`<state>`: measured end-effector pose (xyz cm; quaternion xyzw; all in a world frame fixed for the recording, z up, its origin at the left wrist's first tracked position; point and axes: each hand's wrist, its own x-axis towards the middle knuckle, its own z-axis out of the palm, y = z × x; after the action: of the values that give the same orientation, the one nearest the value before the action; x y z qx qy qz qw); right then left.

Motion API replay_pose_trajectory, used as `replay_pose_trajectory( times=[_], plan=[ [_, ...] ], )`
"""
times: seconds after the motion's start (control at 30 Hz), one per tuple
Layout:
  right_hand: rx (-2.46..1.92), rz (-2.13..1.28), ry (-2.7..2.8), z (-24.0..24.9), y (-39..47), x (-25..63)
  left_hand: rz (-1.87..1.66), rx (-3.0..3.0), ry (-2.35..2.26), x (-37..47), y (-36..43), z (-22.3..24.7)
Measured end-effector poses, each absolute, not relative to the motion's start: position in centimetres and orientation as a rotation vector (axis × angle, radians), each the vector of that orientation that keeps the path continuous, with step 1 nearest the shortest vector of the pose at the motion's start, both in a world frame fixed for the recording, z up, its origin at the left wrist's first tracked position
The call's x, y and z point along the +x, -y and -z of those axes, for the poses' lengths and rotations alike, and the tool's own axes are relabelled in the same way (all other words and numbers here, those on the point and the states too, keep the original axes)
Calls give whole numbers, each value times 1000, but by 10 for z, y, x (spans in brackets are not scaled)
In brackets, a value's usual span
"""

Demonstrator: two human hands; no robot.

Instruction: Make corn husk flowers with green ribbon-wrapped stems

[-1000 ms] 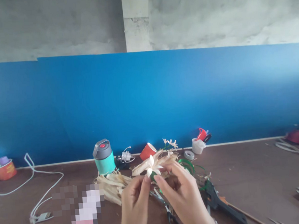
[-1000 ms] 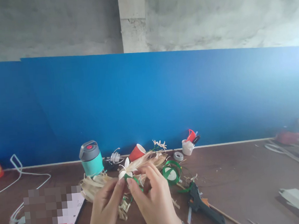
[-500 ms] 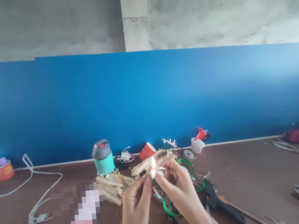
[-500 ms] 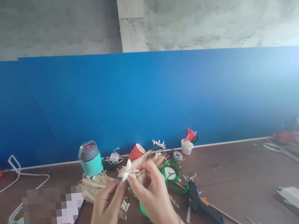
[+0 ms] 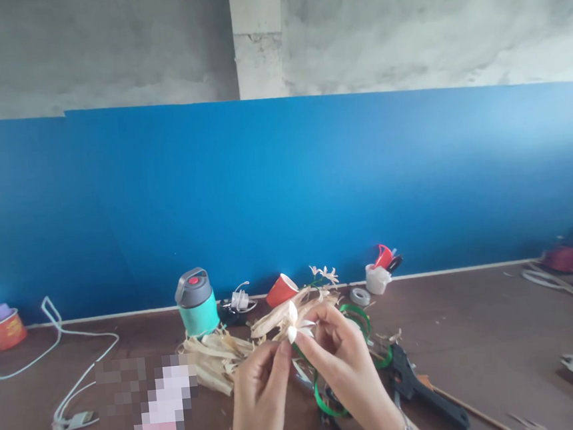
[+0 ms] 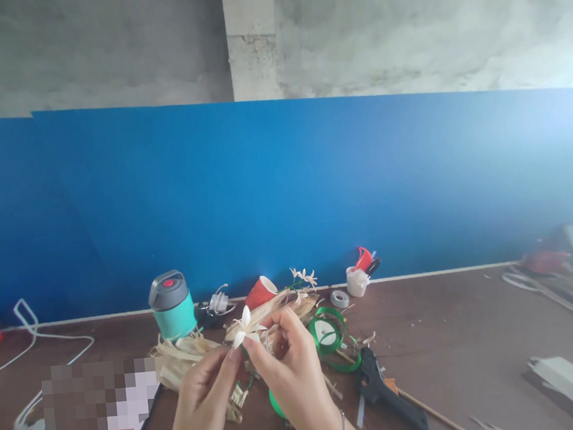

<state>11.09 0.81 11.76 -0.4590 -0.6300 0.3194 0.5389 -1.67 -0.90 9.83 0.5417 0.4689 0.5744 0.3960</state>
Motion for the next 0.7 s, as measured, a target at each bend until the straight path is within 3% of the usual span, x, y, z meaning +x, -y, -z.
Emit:
replay_pose_trajectory(
  times=[0.23, 0.47, 0.7],
  plan=[
    [-1071, -920, 1549, -126, -10, 119, -1399, 1114, -1151, -21, 3, -99],
    [-925, -555, 1718, -131, -9, 128, -1283, 1159, -1122, -24, 2, -103],
    [-889, -459, 1799, -131, -6, 130, -1237, 1229, -1194, -26, 1, -107]
  ],
)
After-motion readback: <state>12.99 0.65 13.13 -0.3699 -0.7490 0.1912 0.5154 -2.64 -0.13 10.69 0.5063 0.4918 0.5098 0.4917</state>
